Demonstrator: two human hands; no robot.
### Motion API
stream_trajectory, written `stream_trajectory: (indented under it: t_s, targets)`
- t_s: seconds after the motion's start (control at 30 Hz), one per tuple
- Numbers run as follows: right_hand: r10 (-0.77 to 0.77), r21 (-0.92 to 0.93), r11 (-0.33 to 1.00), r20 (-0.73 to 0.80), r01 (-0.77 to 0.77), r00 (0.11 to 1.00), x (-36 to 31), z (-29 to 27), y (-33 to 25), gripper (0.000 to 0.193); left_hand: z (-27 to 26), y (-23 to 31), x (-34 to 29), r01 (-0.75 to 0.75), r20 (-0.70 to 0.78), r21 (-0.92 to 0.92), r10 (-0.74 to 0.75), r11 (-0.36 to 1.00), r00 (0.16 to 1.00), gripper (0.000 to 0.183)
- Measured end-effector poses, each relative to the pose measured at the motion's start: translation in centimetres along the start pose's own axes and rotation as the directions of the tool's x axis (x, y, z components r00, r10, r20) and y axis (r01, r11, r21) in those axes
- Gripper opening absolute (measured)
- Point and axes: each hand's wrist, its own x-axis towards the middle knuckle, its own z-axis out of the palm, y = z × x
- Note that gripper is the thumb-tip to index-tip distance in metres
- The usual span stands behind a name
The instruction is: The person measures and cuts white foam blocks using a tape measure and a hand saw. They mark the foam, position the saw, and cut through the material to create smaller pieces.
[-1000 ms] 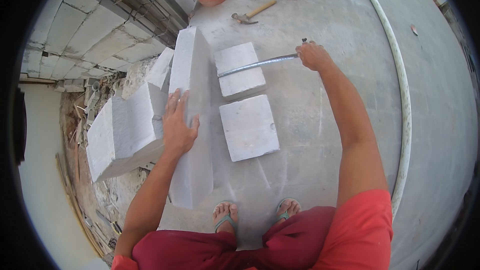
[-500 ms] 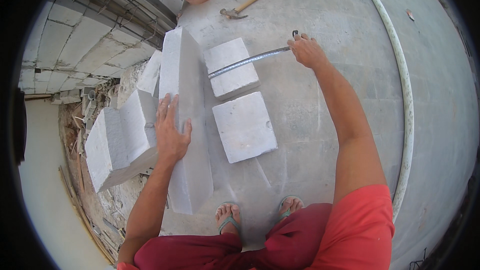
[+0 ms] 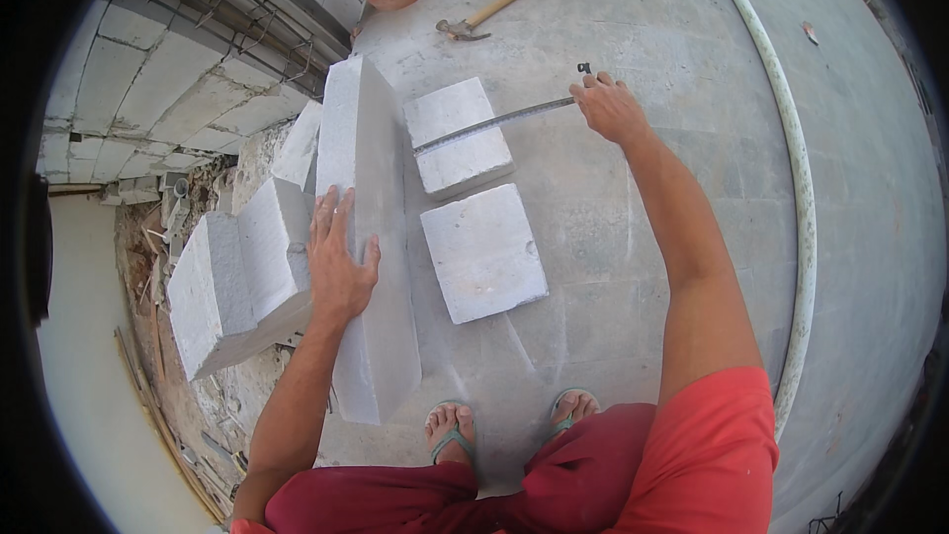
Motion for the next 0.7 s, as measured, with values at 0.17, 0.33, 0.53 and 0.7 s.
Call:
stream_trajectory:
  t_s: [0.17, 0.33, 0.53, 0.7]
  targets:
    - [0.085, 0.248, 0.965, 0.019, -0.087, 0.996, -2.3, 0.0, 1.0, 0.023, 0.0, -0.3, -0.1, -0.011, -0.008, -0.019, 0.011, 1.0, 1.0, 0.079]
    - [0.194, 0.335, 0.921, 0.043, -0.196, 0.98, -6.9, 0.1, 1.8, 0.027, 0.2, -0.7, 0.0, -0.011, -0.01, -0.011, 0.011, 1.0, 1.0, 0.081]
    - [0.449, 0.437, 0.801, 0.013, -0.409, 0.893, -13.6, -0.2, 2.9, 0.034, 1.6, 0.4, 1.8, -0.151, -0.196, 0.128, 0.174, 0.98, 0.965, 0.075]
    - [0.664, 0.495, 0.65, -0.003, -0.576, 0.747, -17.0, -0.2, 3.3, 0.036, 6.2, 5.0, 9.4, -0.049, 0.065, -0.314, 0.073, 0.948, 0.995, 0.088]
